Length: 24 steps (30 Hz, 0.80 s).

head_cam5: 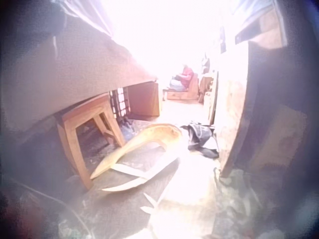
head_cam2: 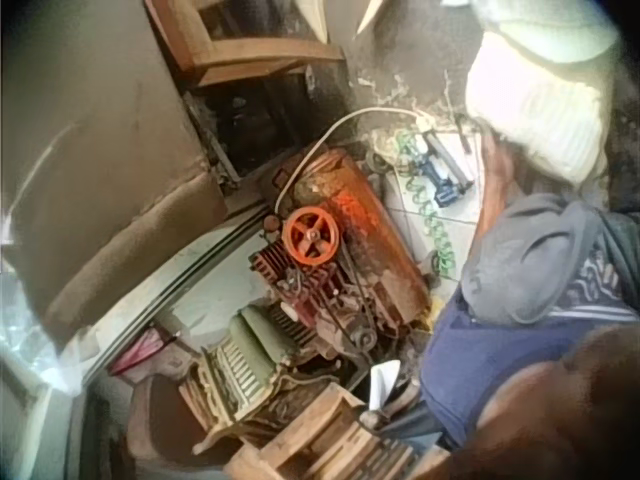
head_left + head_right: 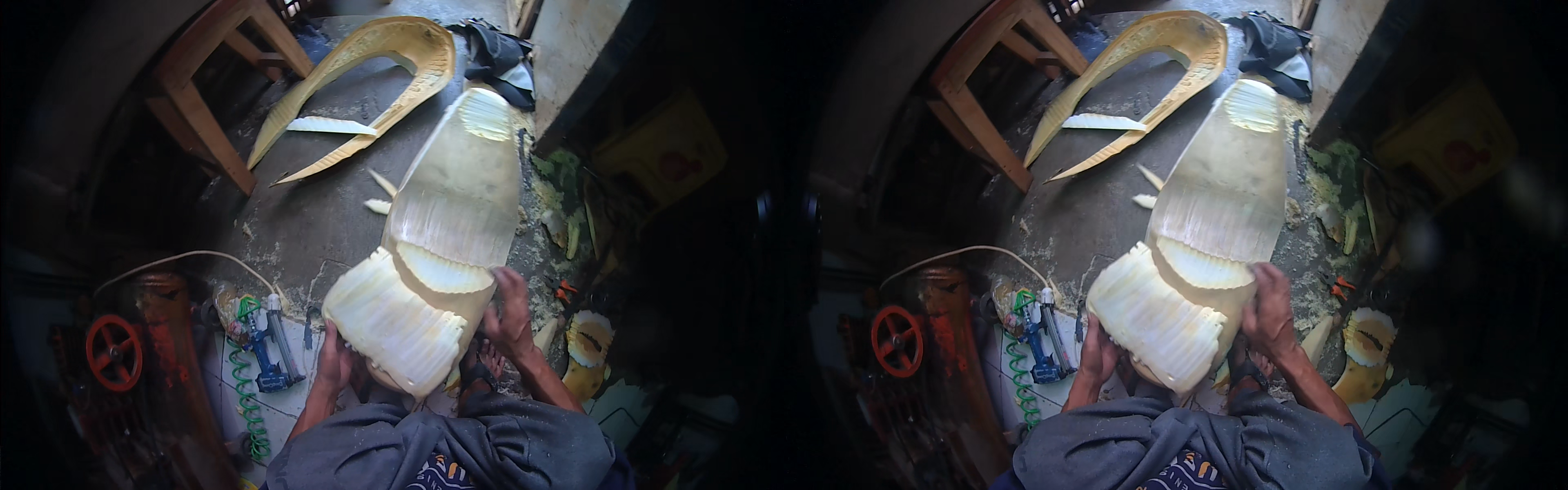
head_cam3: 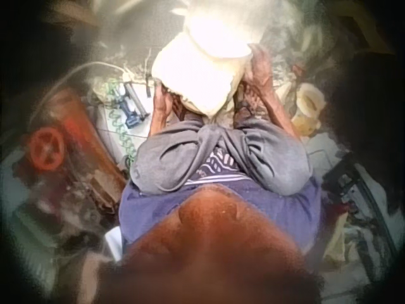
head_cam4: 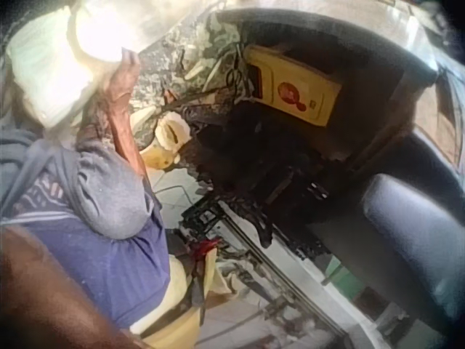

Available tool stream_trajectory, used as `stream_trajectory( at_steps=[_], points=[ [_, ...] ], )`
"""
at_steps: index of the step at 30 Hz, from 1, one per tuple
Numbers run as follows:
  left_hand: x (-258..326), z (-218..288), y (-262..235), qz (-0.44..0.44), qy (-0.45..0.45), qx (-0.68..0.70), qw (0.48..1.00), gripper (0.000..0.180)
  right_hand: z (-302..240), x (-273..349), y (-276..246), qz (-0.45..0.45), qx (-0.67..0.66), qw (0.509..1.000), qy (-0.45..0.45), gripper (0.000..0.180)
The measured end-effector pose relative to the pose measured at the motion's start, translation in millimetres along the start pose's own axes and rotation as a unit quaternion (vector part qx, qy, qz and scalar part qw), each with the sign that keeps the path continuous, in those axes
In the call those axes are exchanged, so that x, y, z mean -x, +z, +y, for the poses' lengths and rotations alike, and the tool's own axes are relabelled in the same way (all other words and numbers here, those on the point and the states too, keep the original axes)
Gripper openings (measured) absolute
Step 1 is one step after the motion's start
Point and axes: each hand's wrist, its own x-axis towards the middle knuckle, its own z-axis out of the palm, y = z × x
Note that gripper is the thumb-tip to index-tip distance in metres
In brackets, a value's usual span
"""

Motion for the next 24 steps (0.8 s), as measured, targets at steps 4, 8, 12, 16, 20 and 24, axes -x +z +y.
stream_trajectory(
  at_steps=[4, 8, 12, 16, 20, 24],
  points=[
    [20.2, -17.9, 4.1, -0.067, -0.067, 0.016, 0.995, 0.083, 21.6, 7.1, -10.4, 0.087, -0.04, 0.973, 0.21, 0.049],
    [22.8, -21.9, 4.2, -0.075, -0.059, 0.09, 0.991, 0.085, 27.3, 18.2, -7.9, 0.072, -0.088, 0.953, 0.282, 0.048],
    [19.1, -21.5, 6.3, -0.083, -0.027, 0.082, 0.993, 0.082, 29.4, 21.3, 2.0, -0.005, -0.11, 0.951, 0.288, 0.05],
    [18.0, -21.7, 9.1, -0.065, -0.041, 0.082, 0.994, 0.08, 31.1, 17.6, 5.9, -0.001, -0.05, 0.968, 0.248, 0.053],
    [18.0, -23.3, 11.7, -0.065, -0.04, 0.067, 0.995, 0.079, 30.2, 15.2, 3.6, 0.006, -0.093, 0.955, 0.283, 0.06],
    [18.8, -28.5, 18.1, -0.074, -0.021, 0.05, 0.996, 0.08, 31.7, 15.0, 0.3, 0.015, -0.152, 0.929, 0.337, 0.065]
  ],
)
